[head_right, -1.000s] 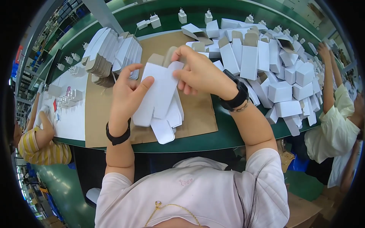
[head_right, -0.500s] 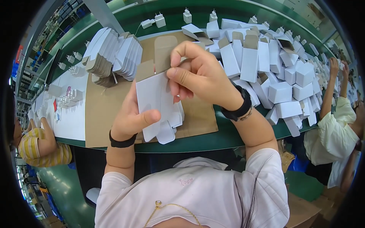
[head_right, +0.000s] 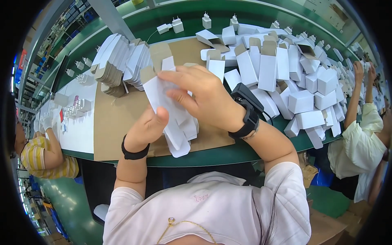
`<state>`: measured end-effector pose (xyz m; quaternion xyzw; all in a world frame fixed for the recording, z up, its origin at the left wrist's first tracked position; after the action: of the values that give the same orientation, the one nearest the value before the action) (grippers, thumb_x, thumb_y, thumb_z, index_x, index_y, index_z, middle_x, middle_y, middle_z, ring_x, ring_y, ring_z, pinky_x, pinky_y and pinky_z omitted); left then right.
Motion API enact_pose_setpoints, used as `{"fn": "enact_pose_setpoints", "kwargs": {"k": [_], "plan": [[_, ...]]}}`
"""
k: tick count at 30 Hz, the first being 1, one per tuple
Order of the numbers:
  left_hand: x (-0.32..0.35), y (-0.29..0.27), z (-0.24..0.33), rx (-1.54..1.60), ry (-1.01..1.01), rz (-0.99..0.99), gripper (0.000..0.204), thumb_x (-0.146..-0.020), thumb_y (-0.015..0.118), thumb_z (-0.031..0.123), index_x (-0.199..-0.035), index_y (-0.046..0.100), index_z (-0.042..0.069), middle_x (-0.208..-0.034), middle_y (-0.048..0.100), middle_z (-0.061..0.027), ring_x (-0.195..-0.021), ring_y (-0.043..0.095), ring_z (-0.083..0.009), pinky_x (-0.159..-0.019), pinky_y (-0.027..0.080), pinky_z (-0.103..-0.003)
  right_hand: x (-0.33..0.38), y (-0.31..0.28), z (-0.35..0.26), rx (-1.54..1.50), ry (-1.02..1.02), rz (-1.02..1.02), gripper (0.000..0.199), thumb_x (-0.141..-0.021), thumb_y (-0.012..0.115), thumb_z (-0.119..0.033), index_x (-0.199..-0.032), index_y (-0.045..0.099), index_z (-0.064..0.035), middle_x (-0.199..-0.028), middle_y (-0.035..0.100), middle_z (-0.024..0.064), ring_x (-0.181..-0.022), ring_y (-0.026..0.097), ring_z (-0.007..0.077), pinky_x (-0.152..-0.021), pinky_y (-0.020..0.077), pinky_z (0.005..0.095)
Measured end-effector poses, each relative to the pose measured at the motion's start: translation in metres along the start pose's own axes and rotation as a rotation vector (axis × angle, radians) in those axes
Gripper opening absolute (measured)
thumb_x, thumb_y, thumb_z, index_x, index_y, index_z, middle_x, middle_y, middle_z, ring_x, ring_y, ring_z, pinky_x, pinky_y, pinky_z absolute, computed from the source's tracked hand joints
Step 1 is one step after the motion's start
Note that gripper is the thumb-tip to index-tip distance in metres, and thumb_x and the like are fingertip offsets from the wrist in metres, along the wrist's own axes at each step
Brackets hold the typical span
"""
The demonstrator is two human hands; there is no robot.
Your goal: The person folds white cardboard boxes by hand, tucking in the flaps and closing the lids before tossing them onto a pile on the assembly line.
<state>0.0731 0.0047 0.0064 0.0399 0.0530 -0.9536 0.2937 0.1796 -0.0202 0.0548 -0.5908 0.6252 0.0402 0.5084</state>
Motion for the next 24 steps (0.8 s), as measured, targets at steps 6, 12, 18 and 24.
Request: {"fn": "enact_pose_setpoints", "kwargs": {"k": [6, 12, 18, 24], "plan": [[0.003, -0.001, 0.011, -0.187, 0.126, -0.019, 0.088, -0.085, 0.038, 0.06, -0.139, 0.0, 0.001, -0.122, 0.035, -0.0128, -0.111, 0.037, -0.0207, -0.095, 0.031, -0.033, -0.003, -0.007, 0.003, -0.147, 0.112, 0.153, 0.045, -0.066, 0.074, -0.008, -0.108, 0.057, -0.0062, -0.107, 0.058, 0.0089, -0.08, 0.059, 0.0203, -0.063, 0.048, 0.0273], [-0.005, 0.008, 0.011, -0.118, 0.074, -0.045, 0.088, -0.085, 0.035, 0.062, -0.139, 0.005, -0.001, -0.12, 0.038, -0.0137, -0.108, 0.038, -0.021, -0.096, 0.029, -0.032, -0.007, -0.013, -0.004, 0.049, 0.065, 0.029, 0.038, -0.066, 0.075, -0.013, -0.099, 0.058, -0.0042, -0.097, 0.061, 0.0089, -0.074, 0.056, 0.0196, -0.064, 0.047, 0.0266], [-0.011, 0.009, 0.0, -0.088, 0.089, -0.068, 0.09, -0.082, 0.046, 0.058, -0.141, 0.002, 0.006, -0.126, 0.036, -0.0147, -0.107, 0.044, -0.0212, -0.093, 0.033, -0.033, -0.007, -0.02, 0.016, -0.29, 0.365, -0.241, 0.029, -0.069, 0.075, -0.023, -0.074, 0.056, -0.0023, -0.068, 0.055, 0.0052, -0.061, 0.047, 0.0133, -0.054, 0.0387, 0.0233], [-0.01, 0.021, 0.0, 0.136, 0.15, -0.078, 0.102, -0.077, 0.054, 0.059, -0.139, -0.01, 0.009, -0.129, 0.039, -0.0151, -0.112, 0.045, -0.0232, -0.094, 0.034, -0.037, -0.001, -0.015, 0.017, -0.435, 0.304, -0.36, 0.029, -0.074, 0.072, -0.025, -0.066, 0.055, -0.0026, -0.068, 0.054, 0.006, -0.065, 0.047, 0.0125, -0.059, 0.0369, 0.0257]]}}
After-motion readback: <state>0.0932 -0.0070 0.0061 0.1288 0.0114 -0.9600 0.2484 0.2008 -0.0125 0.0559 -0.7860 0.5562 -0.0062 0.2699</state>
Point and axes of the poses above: each hand's wrist, its own x-axis away from the middle knuckle, its own y-axis out of the palm, z = x × y, the point moved 7 cm from there along -x, towards the middle knuckle
